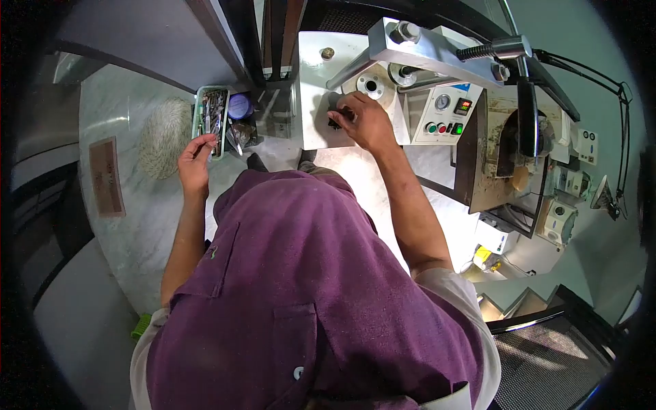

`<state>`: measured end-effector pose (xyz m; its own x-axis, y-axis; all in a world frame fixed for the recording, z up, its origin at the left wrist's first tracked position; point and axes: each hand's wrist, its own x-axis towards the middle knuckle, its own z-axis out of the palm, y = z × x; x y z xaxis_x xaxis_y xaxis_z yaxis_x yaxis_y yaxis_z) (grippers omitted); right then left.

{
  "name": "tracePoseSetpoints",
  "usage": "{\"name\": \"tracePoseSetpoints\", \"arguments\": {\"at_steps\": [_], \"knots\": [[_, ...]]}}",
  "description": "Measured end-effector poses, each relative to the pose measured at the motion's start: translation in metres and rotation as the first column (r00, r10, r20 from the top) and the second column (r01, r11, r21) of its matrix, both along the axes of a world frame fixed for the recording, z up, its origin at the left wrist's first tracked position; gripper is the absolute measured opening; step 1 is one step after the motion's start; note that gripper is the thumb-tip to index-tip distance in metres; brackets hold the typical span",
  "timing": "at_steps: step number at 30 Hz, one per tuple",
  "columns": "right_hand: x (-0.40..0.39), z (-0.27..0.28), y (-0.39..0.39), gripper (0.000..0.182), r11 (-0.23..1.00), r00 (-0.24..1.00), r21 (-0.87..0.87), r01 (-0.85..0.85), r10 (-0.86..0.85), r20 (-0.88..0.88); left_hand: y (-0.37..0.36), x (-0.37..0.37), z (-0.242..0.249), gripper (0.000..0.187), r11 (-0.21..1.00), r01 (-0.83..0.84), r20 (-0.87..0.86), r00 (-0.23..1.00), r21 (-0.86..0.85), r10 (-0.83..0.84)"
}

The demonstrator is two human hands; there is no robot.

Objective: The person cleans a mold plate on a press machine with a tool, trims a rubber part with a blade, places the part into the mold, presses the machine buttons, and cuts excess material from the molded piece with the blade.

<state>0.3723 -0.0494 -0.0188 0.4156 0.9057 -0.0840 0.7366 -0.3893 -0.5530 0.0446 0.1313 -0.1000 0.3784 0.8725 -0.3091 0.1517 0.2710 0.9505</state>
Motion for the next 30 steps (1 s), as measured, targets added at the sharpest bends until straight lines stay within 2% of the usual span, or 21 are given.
{"name": "tracePoseSetpoints", "arguments": {"at_steps": [1, 2, 4, 5, 7, 11, 13, 16, 20, 22, 29, 30], "knots": [[-0.001, 0.001, 0.001, 0.031, 0.999, 0.996, 0.000, 0.040, -0.040, -0.085, 0.001, 0.000, 0.000, 0.016, 1.000, 0.008, -0.003, 1.000, 0.013, -0.008], [0.000, 0.003, 0.002, 0.031, 0.999, 0.996, 0.000, 0.037, -0.037, -0.085, 0.000, 0.000, -0.001, 0.016, 1.000, 0.005, -0.004, 1.000, 0.013, -0.005], [0.000, 0.013, 0.004, 0.034, 0.988, 0.979, -0.131, 0.081, -0.104, -0.177, 0.000, 0.001, -0.002, 0.016, 1.000, 0.001, 0.003, 1.000, 0.020, -0.001], [0.002, 0.010, 0.003, 0.034, 0.988, 0.979, -0.132, 0.081, -0.104, -0.178, 0.000, 0.001, -0.003, 0.016, 1.000, 0.000, 0.002, 1.000, 0.019, 0.000], [0.007, 0.001, 0.002, 0.039, 0.997, 0.992, -0.049, -0.054, 0.048, -0.117, 0.000, 0.001, -0.004, 0.016, 1.000, 0.010, 0.006, 1.000, 0.027, -0.011], [0.011, -0.004, 0.003, 0.044, 0.994, 0.993, -0.028, -0.109, 0.108, -0.039, 0.001, 0.000, -0.004, 0.016, 0.999, 0.019, -0.022, 1.000, 0.031, -0.018], [0.013, -0.002, 0.002, 0.045, 0.973, 0.963, 0.049, -0.226, 0.216, 0.162, 0.001, 0.001, -0.004, 0.016, 0.999, 0.005, -0.007, 1.000, 0.038, -0.005], [0.016, -0.008, 0.001, 0.044, 0.983, 0.981, 0.017, -0.181, 0.179, 0.079, 0.003, 0.001, -0.003, 0.015, 0.999, 0.022, -0.022, 1.000, 0.046, -0.021], [0.015, -0.010, 0.004, 0.045, 0.988, 0.986, -0.035, -0.152, 0.154, 0.062, 0.005, 0.004, -0.001, 0.016, 0.998, 0.014, -0.012, 1.000, 0.056, -0.014], [0.012, -0.001, 0.008, 0.045, 0.981, 0.993, -0.155, -0.112, 0.118, 0.029, 0.006, 0.005, 0.000, 0.016, 0.998, 0.026, -0.010, 1.000, 0.061, -0.026], [0.007, -0.017, -0.006, 0.042, 0.998, 0.994, -0.058, -0.023, 0.029, 0.105, 0.006, 0.005, 0.003, 0.016, 0.998, 0.014, 0.002, 1.000, 0.055, -0.015], [0.007, -0.017, -0.010, 0.042, 0.998, 0.996, -0.050, 0.048, -0.044, 0.074, 0.006, 0.005, 0.004, 0.016, 0.998, 0.010, -0.012, 1.000, 0.059, -0.009]]}}
